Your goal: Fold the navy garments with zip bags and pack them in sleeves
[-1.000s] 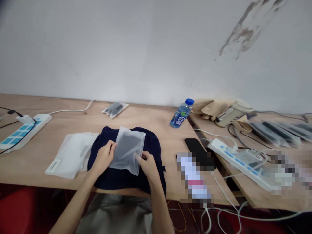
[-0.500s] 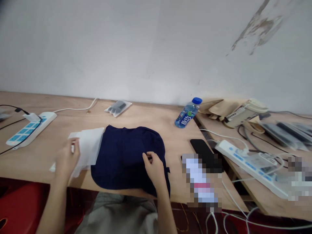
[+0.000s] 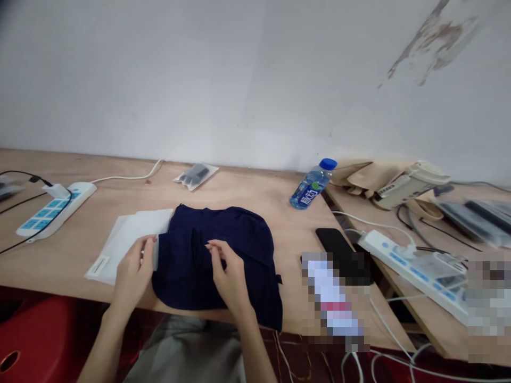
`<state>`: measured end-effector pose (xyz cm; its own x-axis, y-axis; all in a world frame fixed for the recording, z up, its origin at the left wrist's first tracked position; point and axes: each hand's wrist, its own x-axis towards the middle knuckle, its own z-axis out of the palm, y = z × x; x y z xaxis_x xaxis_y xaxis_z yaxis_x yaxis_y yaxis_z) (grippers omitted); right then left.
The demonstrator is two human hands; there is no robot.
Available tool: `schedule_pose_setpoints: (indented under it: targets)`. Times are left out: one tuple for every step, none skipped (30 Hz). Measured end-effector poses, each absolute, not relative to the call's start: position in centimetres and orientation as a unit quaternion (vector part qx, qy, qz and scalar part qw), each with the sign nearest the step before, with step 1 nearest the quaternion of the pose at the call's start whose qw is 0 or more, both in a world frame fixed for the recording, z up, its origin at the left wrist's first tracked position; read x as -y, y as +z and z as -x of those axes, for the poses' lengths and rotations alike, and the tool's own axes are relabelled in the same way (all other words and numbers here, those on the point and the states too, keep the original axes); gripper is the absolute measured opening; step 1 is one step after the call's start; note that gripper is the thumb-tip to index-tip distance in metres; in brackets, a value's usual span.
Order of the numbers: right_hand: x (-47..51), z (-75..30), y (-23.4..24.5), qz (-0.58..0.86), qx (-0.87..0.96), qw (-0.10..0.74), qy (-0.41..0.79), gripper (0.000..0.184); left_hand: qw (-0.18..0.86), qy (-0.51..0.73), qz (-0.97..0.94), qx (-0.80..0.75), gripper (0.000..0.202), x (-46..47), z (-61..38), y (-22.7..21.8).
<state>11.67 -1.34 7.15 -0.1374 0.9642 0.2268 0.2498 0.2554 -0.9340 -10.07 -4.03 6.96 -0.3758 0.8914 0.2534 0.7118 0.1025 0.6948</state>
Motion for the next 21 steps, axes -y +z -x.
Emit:
schedule_pose_setpoints:
  targets:
    - [1.1,-11.9,6.7,0.494,0.648,0.453,0.36,0.022,0.102,0.381,-0.552,-0.735,0.034,4.1,10.5,6.8]
    - [0.9,-12.1,6.2,0.511,0.659,0.441,0.332,0.02,0.089,0.374,-0.566,-0.729,0.034,4.1,10.7,6.6]
    - [0.8,-12.2,5.7,0.519,0.675,0.426,0.305,0.019,0.077,0.367,-0.589,-0.716,0.034,4.1,10.7,6.4]
    - [0.8,-12.2,5.4,0.521,0.694,0.412,0.278,0.019,0.066,0.358,-0.616,-0.699,0.035,4.1,10.5,6.3]
    - [0.8,-12.1,5.1,0.519,0.713,0.398,0.254,0.02,0.058,0.347,-0.645,-0.678,0.036,4.2,10.2,6.1]
    - [0.9,-11.9,5.0,0.514,0.729,0.387,0.234,0.02,0.056,0.335,-0.672,-0.658,0.039,4.3,9.7,6.0]
    - [1.0,-11.7,4.8,0.508,0.741,0.379,0.221,0.021,0.057,0.322,-0.694,-0.641,0.043,4.3,9.1,5.9]
    - [1.1,-11.5,4.7,0.502,0.75,0.373,0.214,0.02,0.06,0.31,-0.71,-0.629,0.045,4.3,8.5,5.9]
    - [1.2,-11.3,4.5,0.498,0.756,0.368,0.212,0.021,0.063,0.3,-0.719,-0.624,0.048,4.3,7.8,5.8]
    - [1.2,-11.3,4.4,0.496,0.759,0.365,0.214,0.022,0.066,0.291,-0.722,-0.624,0.05,4.2,7.0,5.7]
    - [1.2,-11.2,4.2,0.497,0.759,0.362,0.216,0.026,0.066,0.281,-0.724,-0.626,0.053,4.0,6.2,5.6]
    - [1.1,-11.3,4.0,0.499,0.757,0.359,0.22,0.031,0.067,0.273,-0.726,-0.628,0.055,3.8,5.5,5.5]
    - [1.0,-11.4,3.8,0.501,0.755,0.357,0.225,0.035,0.069,0.267,-0.728,-0.627,0.054,3.5,4.9,5.5]
    - [0.9,-11.6,3.6,0.503,0.753,0.356,0.23,0.038,0.073,0.265,-0.731,-0.625,0.051,3.1,4.4,5.5]
    - [0.8,-11.8,3.5,0.504,0.751,0.355,0.237,0.04,0.077,0.267,-0.733,-0.621,0.045,2.8,4.2,5.5]
    - [0.8,-12.0,3.4,0.503,0.749,0.354,0.245,0.041,0.081,0.274,-0.733,-0.617,0.039,2.5,4.2,5.6]
    - [0.7,-12.2,3.3,0.502,0.747,0.354,0.254,0.04,0.082,0.286,-0.728,-0.618,0.033,2.3,4.6,5.8]
    - [0.7,-12.4,3.3,0.499,0.746,0.356,0.261,0.038,0.079,0.3,-0.717,-0.625,0.028,2.1,5.4,6.0]
    - [0.7,-12.5,3.3,0.497,0.743,0.36,0.268,0.036,0.07,0.315,-0.699,-0.638,0.026,2.1,6.5,6.1]
    - [0.7,-12.7,3.3,0.496,0.739,0.366,0.272,0.034,0.056,0.333,-0.672,-0.659,0.025,2.3,7.8,6.2]
    - [0.7,-12.8,3.3,0.494,0.736,0.372,0.276,0.033,0.035,0.349,-0.638,-0.685,0.026,2.6,9.4,6.2]
